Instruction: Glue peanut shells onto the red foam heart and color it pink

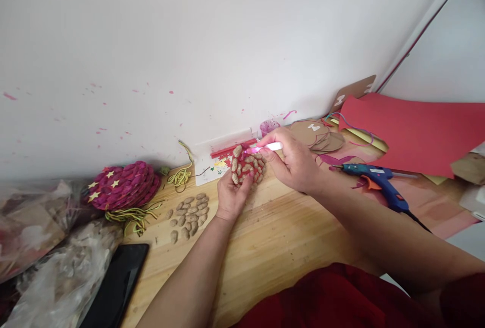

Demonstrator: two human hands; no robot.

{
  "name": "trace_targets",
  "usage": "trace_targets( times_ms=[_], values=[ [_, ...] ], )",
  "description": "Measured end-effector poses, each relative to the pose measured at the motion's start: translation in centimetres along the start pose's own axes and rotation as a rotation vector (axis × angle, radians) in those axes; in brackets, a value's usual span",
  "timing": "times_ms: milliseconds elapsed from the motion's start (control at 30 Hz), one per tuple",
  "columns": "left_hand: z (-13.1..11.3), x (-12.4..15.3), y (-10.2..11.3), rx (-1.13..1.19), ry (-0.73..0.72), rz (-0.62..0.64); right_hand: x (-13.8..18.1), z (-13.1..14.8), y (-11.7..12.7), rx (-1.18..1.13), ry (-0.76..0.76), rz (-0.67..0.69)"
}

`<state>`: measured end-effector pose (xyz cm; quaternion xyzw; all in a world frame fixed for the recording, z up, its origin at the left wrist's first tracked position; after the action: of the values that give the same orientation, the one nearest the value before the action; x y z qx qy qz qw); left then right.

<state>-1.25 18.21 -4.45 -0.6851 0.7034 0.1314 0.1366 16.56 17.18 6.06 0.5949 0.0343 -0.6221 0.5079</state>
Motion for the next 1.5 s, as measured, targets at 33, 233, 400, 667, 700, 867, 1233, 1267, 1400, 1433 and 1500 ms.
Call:
trace_targets(
  times_ms=[33, 233, 400, 667, 700, 867, 1233, 1267, 1400, 1433, 1500],
  values=[
    [0.0, 0.0, 0.0, 0.016, 0.008, 0.001, 0.0, -0.1, 0.0, -0.007, -0.02, 0.0],
    [-0.2, 0.0, -0.1, 0.022, 0.017, -0.013, 0.2, -0.4, -0.3, -0.081, -0.047, 0.033],
    [-0.2, 0.0, -0.1, 0.037, 0.027, 0.0, 0.3, -0.6, -0.5, -0.074, -0.095, 0.022],
    [-0.3, -0.1, 0.0, 0.017, 0.029, -0.014, 0.4, -0.4, -0.7, -0.082, -0.062, 0.019],
    [-0.3, -0.1, 0.0, 0.021, 0.028, -0.013, 0.4, -0.4, -0.7, -0.094, -0.08, 0.024],
    [-0.2, -0.1, 0.0, 0.052, 0.04, -0.023, 0.2, -0.5, -0.4, -0.076, -0.113, 0.014],
    [-0.4, -0.1, -0.1, 0.082, 0.083, -0.034, 0.2, -0.5, -0.5, -0.081, -0.133, 0.015],
    [-0.3, -0.1, -0.1, 0.097, 0.085, -0.037, 0.3, -0.6, -0.5, -0.078, -0.134, 0.012],
    [-0.3, -0.2, -0.1, 0.105, 0.083, -0.041, 0.5, -0.7, -0.8, -0.122, -0.116, 0.038],
    [-0.3, -0.2, -0.1, 0.093, 0.083, -0.043, 0.6, -0.7, -0.9, -0.123, -0.107, 0.043],
    [-0.4, -0.3, 0.0, 0.074, 0.087, -0.05, 0.6, -0.8, -1.0, -0.111, -0.094, 0.045]
  ],
)
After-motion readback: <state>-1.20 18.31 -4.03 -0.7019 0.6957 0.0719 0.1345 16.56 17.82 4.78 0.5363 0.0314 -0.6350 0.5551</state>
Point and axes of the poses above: each hand's wrist, its own x-axis away from the middle knuckle, its own y-axis out of the back of the hand, z = x × y, the point moved 1 cm from there along -x, towards the middle knuckle, and after that the axes turned 15 degrees about x, right-handed, at the moved point
